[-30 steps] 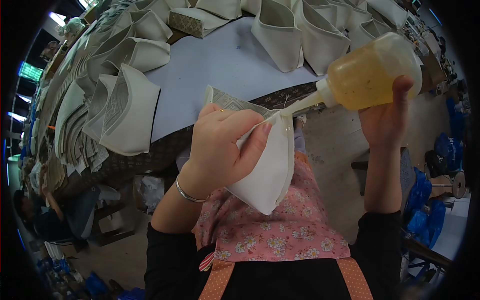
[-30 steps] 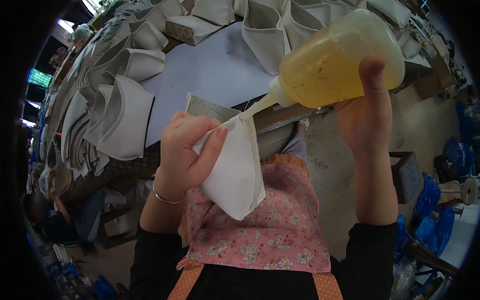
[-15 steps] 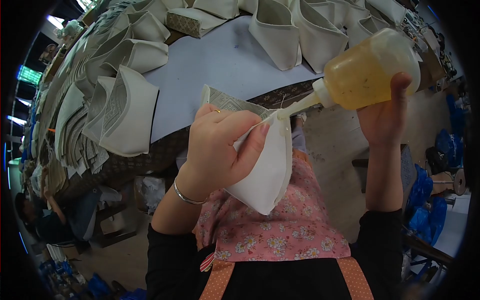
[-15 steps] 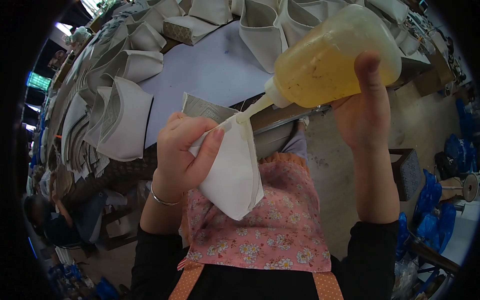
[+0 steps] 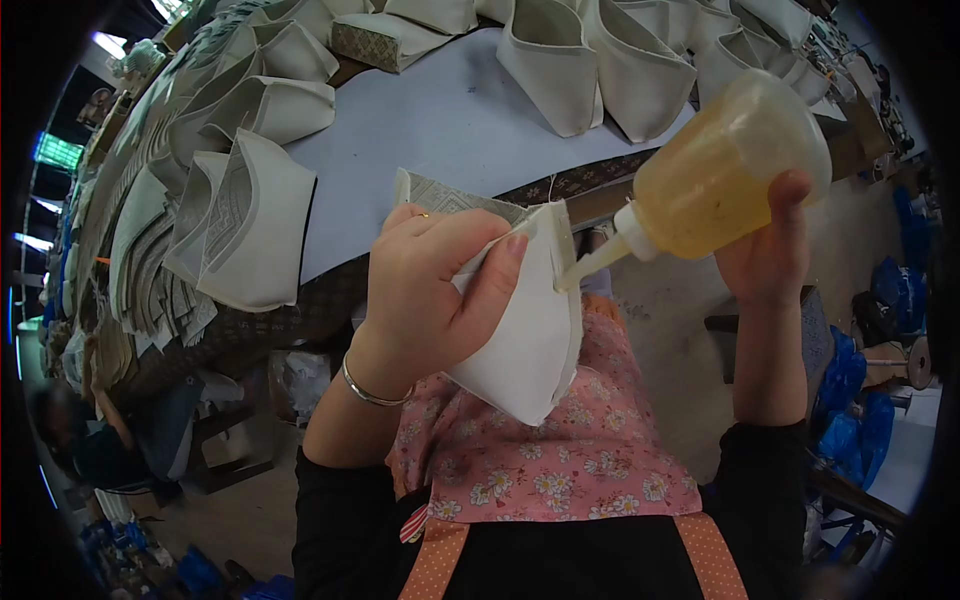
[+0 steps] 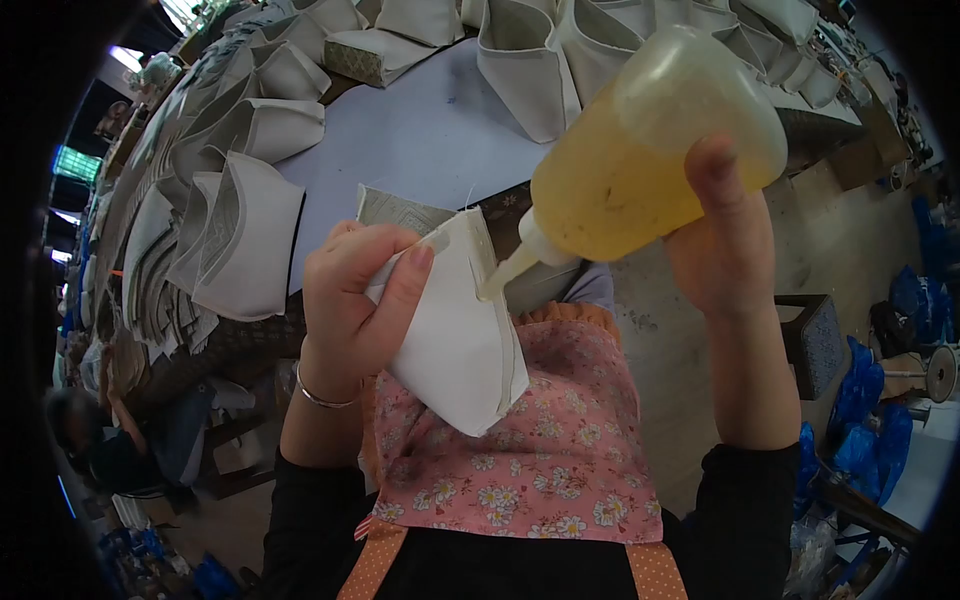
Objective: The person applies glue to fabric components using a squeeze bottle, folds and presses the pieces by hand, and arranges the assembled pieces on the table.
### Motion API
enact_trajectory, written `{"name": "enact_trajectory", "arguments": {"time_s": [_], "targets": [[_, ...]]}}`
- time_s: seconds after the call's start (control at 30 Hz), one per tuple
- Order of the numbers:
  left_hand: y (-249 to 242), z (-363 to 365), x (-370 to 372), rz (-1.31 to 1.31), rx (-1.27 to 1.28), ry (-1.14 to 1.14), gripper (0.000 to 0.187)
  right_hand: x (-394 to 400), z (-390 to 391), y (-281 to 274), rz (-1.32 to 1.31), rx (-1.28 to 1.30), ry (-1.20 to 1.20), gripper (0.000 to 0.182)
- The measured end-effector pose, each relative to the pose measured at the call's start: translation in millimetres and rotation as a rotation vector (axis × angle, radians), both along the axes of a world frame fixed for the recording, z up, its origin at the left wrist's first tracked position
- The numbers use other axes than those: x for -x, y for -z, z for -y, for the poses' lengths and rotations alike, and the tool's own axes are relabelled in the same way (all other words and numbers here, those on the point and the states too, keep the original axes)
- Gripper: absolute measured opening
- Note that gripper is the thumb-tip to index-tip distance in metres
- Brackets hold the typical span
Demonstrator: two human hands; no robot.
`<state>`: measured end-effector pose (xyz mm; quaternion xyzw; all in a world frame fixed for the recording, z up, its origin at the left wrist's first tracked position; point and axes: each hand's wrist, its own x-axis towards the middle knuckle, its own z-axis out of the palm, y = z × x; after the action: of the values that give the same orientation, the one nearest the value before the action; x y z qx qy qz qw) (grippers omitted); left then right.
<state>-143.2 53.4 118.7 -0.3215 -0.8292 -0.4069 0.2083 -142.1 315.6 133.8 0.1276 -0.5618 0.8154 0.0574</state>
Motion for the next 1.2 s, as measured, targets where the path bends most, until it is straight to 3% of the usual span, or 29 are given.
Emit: {"name": "enact_trajectory", "arguments": {"time_s": [0.1,0.17,0.3,0.43,0.9,1.0,1.07,1.2], "targets": [[-2,1,-1,0.052,-0.023,-0.009,0.008,-5,-2,3,-0.042,-0.081,-0.048,0.069],[-1,1,-1,0.084,-0.036,-0.019,0.009,-5,-3,2,-0.07,0.048,-0.105,0.067],[2,0,-2,0.253,-0.249,-0.012,0.012,-10,-6,4,-0.043,0.05,-0.135,0.069],[2,0,-3,0.393,-0.396,-0.013,0.016,-16,-4,1,-0.079,0.079,-0.072,0.075],[-2,1,1,0.496,-0.51,-0.03,0.02,-46,-16,11,-0.054,-0.153,0.144,0.107],[-1,1,2,0.523,-0.554,-0.017,0.021,-58,-3,-5,0.026,-0.19,0.084,0.109],[0,2,3,0.542,-0.578,-0.016,0.021,-64,17,-20,0.144,-0.046,-0.018,0.104],[1,3,6,0.565,-0.63,-0.022,0.021,-51,-5,1,-0.028,-0.088,-0.279,0.101]]}}
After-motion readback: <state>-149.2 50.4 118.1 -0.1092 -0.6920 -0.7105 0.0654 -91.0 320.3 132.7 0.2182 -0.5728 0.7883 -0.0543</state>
